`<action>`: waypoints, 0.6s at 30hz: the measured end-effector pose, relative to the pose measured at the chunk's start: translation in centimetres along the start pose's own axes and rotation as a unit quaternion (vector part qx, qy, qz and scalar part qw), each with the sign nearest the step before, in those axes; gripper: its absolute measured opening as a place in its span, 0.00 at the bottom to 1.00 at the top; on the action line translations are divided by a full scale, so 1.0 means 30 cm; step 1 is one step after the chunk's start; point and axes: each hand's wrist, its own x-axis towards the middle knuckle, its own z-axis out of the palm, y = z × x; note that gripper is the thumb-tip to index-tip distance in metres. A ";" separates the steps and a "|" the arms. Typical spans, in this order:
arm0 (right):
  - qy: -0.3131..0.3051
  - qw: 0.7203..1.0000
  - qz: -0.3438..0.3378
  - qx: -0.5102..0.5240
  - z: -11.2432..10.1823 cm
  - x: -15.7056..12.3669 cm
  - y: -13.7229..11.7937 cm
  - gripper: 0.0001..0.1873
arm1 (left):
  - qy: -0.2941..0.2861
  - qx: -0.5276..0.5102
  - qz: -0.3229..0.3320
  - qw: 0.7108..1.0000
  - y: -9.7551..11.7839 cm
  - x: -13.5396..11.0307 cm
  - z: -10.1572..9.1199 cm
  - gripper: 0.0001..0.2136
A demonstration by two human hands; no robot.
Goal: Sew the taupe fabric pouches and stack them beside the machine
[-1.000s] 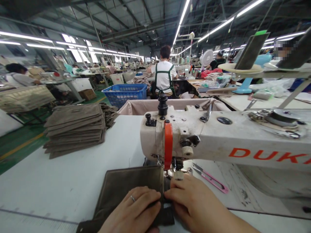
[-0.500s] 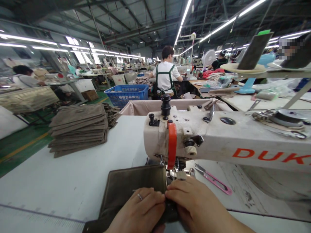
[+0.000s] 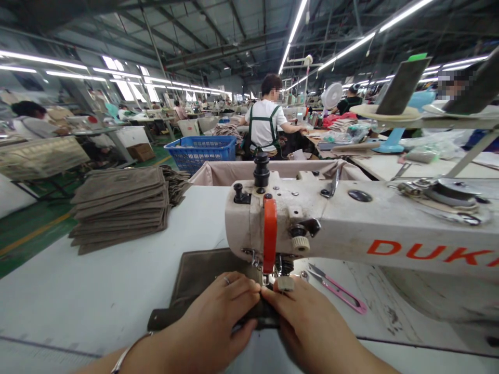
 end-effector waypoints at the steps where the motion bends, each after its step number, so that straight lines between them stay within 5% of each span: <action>1: -0.001 1.000 0.003 0.001 -0.002 0.002 -0.003 0.25 | -0.002 0.001 0.002 1.000 -0.006 0.006 -0.001 0.14; 18: -0.007 0.999 0.025 -0.025 -0.045 0.000 0.006 0.13 | 0.050 0.020 0.005 0.999 -0.047 -0.018 0.015 0.10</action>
